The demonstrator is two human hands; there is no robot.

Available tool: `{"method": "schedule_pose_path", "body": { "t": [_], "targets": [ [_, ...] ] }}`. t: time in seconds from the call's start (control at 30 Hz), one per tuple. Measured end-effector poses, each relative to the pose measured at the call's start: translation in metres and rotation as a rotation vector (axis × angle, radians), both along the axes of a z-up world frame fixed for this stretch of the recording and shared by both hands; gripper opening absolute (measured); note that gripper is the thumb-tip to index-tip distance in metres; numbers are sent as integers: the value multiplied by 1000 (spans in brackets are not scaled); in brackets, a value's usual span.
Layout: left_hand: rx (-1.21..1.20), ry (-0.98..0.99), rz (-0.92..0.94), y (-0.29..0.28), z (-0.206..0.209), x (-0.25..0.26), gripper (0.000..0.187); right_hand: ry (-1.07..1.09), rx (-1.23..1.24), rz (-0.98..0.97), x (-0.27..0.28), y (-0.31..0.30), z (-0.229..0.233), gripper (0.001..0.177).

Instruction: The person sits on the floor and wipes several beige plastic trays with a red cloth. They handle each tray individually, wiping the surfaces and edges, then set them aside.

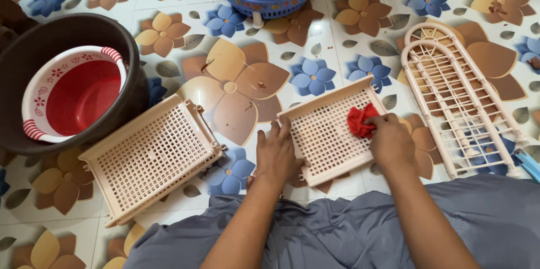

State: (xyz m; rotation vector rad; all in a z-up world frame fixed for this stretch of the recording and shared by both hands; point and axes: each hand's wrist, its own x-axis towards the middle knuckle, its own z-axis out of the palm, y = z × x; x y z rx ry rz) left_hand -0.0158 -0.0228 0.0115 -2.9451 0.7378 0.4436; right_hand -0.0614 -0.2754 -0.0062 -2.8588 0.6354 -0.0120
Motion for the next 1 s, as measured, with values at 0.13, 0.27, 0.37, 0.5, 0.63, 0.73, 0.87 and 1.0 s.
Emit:
{"method": "schedule_pose_path", "body": {
  "t": [0.13, 0.27, 0.37, 0.5, 0.63, 0.73, 0.87, 1.0],
  "targets": [
    [50, 50, 19, -3, 6, -2, 103, 27, -25, 77, -5, 22, -4, 35],
    [34, 66, 63, -5, 7, -3, 104, 34, 47, 132, -12, 51, -2, 27],
    [20, 94, 90, -5, 2, -5, 96, 35, 150, 196, -19, 76, -1, 26],
    [-33, 88, 153, -3, 0, -4, 101, 32, 257, 291, -22, 103, 8, 31],
    [-69, 107, 187, -3, 4, -4, 97, 173, 182, 255, -29, 106, 23, 29],
    [-23, 139, 194, -2, 9, -4, 113, 241, 134, 229, -31, 93, 32, 29],
    [11, 137, 165, 0, 14, -6, 114, 272, 80, 198, -27, 52, 39, 28],
    [1, 147, 175, -1, 16, -5, 119, 336, 58, 53, -24, 5, 44, 27]
  ]
}}
